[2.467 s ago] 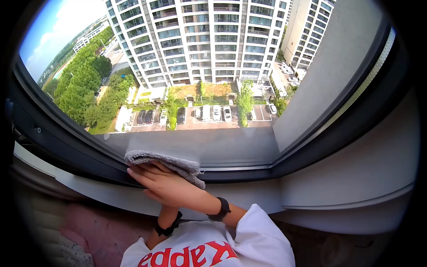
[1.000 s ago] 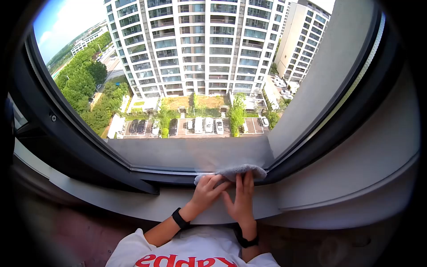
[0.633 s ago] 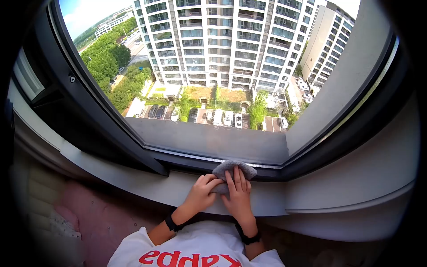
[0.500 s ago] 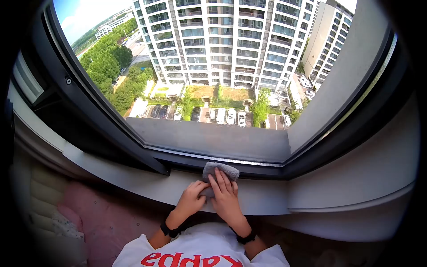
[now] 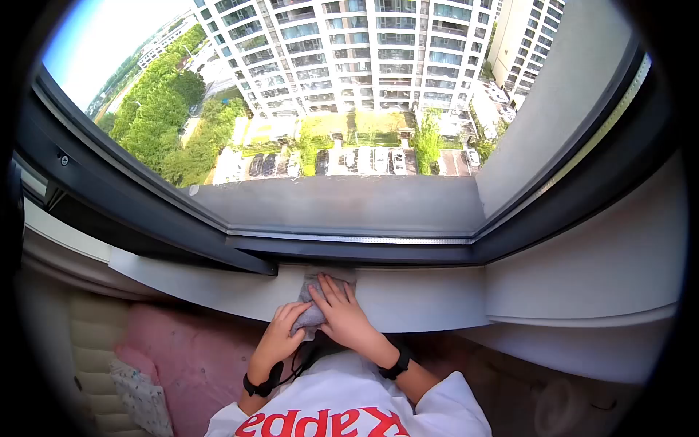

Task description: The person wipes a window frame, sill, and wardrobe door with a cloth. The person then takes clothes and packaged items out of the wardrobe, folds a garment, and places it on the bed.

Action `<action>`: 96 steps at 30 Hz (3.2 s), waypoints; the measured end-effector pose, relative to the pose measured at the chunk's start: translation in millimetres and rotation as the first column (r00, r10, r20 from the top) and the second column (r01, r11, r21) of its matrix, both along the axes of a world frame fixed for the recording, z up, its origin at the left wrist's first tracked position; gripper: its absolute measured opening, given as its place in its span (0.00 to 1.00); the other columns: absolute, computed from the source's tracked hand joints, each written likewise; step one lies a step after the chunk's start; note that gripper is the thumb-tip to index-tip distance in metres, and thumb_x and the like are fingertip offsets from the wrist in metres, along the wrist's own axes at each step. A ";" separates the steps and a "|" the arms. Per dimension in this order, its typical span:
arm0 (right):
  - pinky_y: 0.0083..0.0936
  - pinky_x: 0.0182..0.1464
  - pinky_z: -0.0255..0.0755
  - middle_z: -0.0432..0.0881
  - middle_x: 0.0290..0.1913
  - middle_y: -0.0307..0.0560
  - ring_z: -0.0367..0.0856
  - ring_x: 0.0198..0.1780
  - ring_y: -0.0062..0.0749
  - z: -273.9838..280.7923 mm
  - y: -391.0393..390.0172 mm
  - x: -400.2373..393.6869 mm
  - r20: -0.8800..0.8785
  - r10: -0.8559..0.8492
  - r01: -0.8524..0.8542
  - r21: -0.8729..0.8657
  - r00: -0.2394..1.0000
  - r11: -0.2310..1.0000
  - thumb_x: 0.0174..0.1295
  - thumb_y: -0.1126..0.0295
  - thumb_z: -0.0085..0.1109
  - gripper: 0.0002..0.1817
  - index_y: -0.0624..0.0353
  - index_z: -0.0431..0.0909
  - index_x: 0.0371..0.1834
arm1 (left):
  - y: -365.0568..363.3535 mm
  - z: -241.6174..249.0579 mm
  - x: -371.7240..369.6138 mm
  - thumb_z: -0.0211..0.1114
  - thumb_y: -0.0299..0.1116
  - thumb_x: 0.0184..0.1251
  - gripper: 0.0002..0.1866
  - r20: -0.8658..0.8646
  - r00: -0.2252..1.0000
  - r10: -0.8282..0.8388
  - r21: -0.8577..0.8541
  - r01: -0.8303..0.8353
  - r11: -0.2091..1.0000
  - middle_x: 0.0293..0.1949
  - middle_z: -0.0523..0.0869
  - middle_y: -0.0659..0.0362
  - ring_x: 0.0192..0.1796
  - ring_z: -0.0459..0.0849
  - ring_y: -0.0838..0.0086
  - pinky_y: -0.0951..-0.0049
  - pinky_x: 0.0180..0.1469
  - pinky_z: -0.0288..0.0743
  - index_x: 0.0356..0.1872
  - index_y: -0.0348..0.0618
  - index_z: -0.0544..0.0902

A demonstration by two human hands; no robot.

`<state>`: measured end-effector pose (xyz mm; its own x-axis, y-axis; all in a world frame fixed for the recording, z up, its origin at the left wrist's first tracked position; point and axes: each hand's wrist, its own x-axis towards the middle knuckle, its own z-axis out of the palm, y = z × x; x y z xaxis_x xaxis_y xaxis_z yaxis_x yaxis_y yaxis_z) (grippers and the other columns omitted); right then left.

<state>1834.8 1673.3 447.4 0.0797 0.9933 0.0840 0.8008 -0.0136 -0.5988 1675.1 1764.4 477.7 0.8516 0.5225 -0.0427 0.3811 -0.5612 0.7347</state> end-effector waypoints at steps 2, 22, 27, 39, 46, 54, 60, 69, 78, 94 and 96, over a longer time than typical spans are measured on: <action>0.51 0.67 0.48 0.50 0.69 0.61 0.50 0.70 0.51 -2.6 15.1 -8.1 -0.005 0.053 -0.052 0.032 0.999 0.998 0.45 0.67 0.63 0.43 0.60 0.54 0.67 | 9.5 -4.2 -14.5 0.55 0.21 0.46 0.25 0.026 0.996 0.084 0.043 -0.085 0.995 0.51 0.76 0.50 0.53 0.71 0.56 0.63 0.58 0.65 0.52 0.38 0.74; 0.51 0.64 0.49 0.51 0.67 0.67 0.49 0.69 0.57 -19.5 55.3 -37.8 0.009 0.116 -0.116 0.145 0.993 0.983 0.40 0.60 0.67 0.49 0.63 0.53 0.67 | 0.1 -22.6 -16.0 0.51 0.25 0.47 0.35 -0.241 0.928 0.284 0.495 -0.134 0.858 0.65 0.60 0.43 0.69 0.54 0.52 0.54 0.69 0.45 0.63 0.27 0.58; 0.46 0.64 0.52 0.57 0.66 0.63 0.54 0.67 0.54 -8.8 38.4 -26.4 0.023 0.074 -0.077 0.147 0.997 0.986 0.41 0.61 0.67 0.45 0.62 0.57 0.65 | 11.3 -23.2 -16.3 0.54 0.30 0.46 0.40 -0.300 0.950 0.090 0.396 0.038 0.918 0.66 0.55 0.37 0.71 0.48 0.49 0.53 0.70 0.40 0.65 0.25 0.53; 0.40 0.60 0.59 0.65 0.57 0.59 0.64 0.57 0.53 40.8 -38.7 63.7 -0.025 -0.153 0.151 -0.070 0.988 0.986 0.49 0.68 0.63 0.37 0.60 0.58 0.64 | -33.6 -31.6 69.9 0.57 0.37 0.43 0.43 -0.096 0.947 -0.306 0.290 0.320 0.902 0.66 0.52 0.35 0.71 0.45 0.48 0.50 0.70 0.37 0.64 0.26 0.55; 0.47 0.67 0.46 0.47 0.69 0.63 0.47 0.68 0.58 27.5 -113.4 77.4 0.221 -0.492 0.516 -0.060 0.842 0.855 0.47 0.62 0.66 0.44 0.60 0.54 0.67 | -68.1 -43.7 133.0 0.59 0.34 0.41 0.44 0.070 0.825 -0.561 0.251 0.530 0.810 0.68 0.52 0.39 0.72 0.47 0.50 0.48 0.69 0.41 0.66 0.33 0.56; 0.58 0.67 0.36 0.39 0.71 0.66 0.38 0.72 0.58 -17.0 -136.1 71.5 0.278 -0.521 0.573 -0.156 0.807 0.805 0.39 0.45 0.68 0.59 0.62 0.45 0.70 | -69.3 -53.7 147.9 0.62 0.36 0.41 0.46 0.128 0.786 -0.605 0.215 0.573 0.790 0.68 0.52 0.40 0.72 0.47 0.49 0.49 0.69 0.41 0.67 0.37 0.55; 0.60 0.66 0.35 0.40 0.70 0.67 0.37 0.72 0.60 -9.3 -116.9 71.0 0.290 -0.490 0.554 -0.207 0.822 0.806 0.41 0.45 0.67 0.57 0.64 0.46 0.69 | -60.7 -53.3 140.7 0.62 0.36 0.42 0.45 0.134 0.806 -0.576 0.204 0.547 0.812 0.68 0.52 0.40 0.71 0.47 0.50 0.49 0.69 0.40 0.67 0.38 0.56; 0.61 0.65 0.34 0.38 0.68 0.78 0.35 0.70 0.68 -8.3 -73.5 39.8 0.341 -0.471 0.549 -0.185 0.814 0.815 0.47 0.47 0.62 0.54 0.71 0.44 0.68 | -20.6 -46.3 116.9 0.62 0.39 0.48 0.42 0.093 0.828 -0.553 0.171 0.534 0.828 0.68 0.53 0.43 0.71 0.48 0.51 0.52 0.70 0.40 0.67 0.41 0.56; 0.61 0.65 0.32 0.37 0.66 0.82 0.33 0.69 0.72 -11.0 -33.9 5.1 0.246 -0.286 0.335 -0.187 0.926 0.924 0.50 0.46 0.58 0.53 0.73 0.42 0.67 | 14.9 -34.9 56.5 0.64 0.44 0.50 0.44 -0.017 0.881 -0.472 0.117 0.471 0.874 0.69 0.52 0.43 0.72 0.46 0.53 0.53 0.70 0.40 0.68 0.42 0.54; 0.52 0.67 0.44 0.47 0.68 0.72 0.45 0.70 0.62 -1.9 29.9 -27.8 0.021 0.181 -0.182 0.090 0.983 0.979 0.43 0.60 0.66 0.47 0.61 0.54 0.67 | 14.1 -28.4 -53.2 0.64 0.41 0.55 0.39 -0.096 0.995 0.031 0.031 -0.029 0.999 0.70 0.53 0.50 0.72 0.49 0.58 0.58 0.70 0.41 0.67 0.45 0.58; 0.50 0.66 0.46 0.48 0.68 0.71 0.47 0.70 0.61 -0.9 30.5 -32.4 0.080 0.228 -0.236 0.108 0.970 0.966 0.43 0.60 0.66 0.46 0.60 0.55 0.67 | 11.4 -28.2 -60.0 0.61 0.37 0.59 0.32 -0.055 0.995 0.083 0.012 -0.082 0.997 0.69 0.56 0.50 0.72 0.51 0.58 0.60 0.70 0.43 0.65 0.44 0.62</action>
<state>1802.4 1703.7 446.6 -0.1616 0.9671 0.1965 0.8118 0.2435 -0.5308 1615.1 1775.8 449.5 0.8019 0.5916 -0.0836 0.4668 -0.5329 0.7058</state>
